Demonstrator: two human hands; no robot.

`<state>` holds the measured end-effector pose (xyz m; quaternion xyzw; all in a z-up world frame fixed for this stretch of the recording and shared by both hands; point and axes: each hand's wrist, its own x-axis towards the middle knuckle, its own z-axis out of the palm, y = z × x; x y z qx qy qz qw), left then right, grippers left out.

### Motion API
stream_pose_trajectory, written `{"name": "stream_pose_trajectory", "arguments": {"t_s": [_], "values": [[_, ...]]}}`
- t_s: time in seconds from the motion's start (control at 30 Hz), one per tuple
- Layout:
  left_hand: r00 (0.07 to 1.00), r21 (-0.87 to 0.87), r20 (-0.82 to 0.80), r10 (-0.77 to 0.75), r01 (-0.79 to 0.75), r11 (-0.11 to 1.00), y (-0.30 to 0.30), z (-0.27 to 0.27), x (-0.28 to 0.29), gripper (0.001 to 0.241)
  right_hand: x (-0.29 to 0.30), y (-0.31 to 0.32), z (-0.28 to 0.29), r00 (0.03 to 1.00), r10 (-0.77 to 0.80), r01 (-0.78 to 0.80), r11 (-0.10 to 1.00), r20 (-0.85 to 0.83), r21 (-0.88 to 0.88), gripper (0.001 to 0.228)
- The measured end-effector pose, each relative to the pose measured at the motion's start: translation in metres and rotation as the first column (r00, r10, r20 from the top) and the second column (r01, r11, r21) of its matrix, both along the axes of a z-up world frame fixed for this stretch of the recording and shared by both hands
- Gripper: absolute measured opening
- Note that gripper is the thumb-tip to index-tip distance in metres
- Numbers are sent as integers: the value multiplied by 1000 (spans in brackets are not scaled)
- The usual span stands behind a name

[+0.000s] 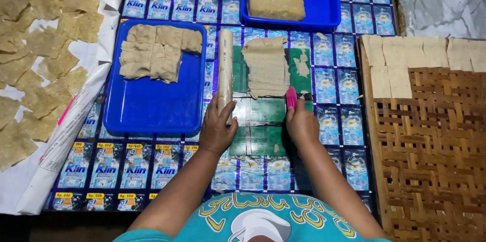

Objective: The person is using a wooden rolling pin to flatten dough on a mat, cutting it into square shapes with a spatula, and organizing the pieces on a bamboo tray.

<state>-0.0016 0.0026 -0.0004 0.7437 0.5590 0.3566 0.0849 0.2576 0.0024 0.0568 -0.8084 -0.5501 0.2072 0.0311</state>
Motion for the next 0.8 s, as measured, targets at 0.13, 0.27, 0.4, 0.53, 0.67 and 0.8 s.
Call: {"name": "stream_pose_trajectory", "arguments": {"t_s": [0.13, 0.27, 0.4, 0.53, 0.67, 0.8], "values": [[1000, 10, 0, -2, 2, 1000, 0, -1, 0, 53, -6, -1, -5, 999, 36, -36, 999, 5, -13, 28], [1000, 20, 7, -4, 3, 1000, 1, -1, -1, 53, -13, 0, -9, 999, 43, -43, 999, 13, 3, 29], [1000, 30, 5, -5, 4, 1000, 0, -3, -1, 53, -12, 3, -15, 999, 45, -46, 999, 17, 15, 27], [1000, 37, 12, -11, 11, 999, 1, -2, -1, 53, -11, 17, -22, 998, 47, -48, 999, 35, 20, 29], [1000, 27, 12, -13, 13, 1000, 1, 0, -1, 54, -8, 33, -29, 997, 58, -61, 997, 55, 46, 27], [1000, 12, 2, -4, 4, 1000, 1, 0, -1, 53, -4, 51, -31, 995, 71, -75, 995, 67, 69, 28]]}}
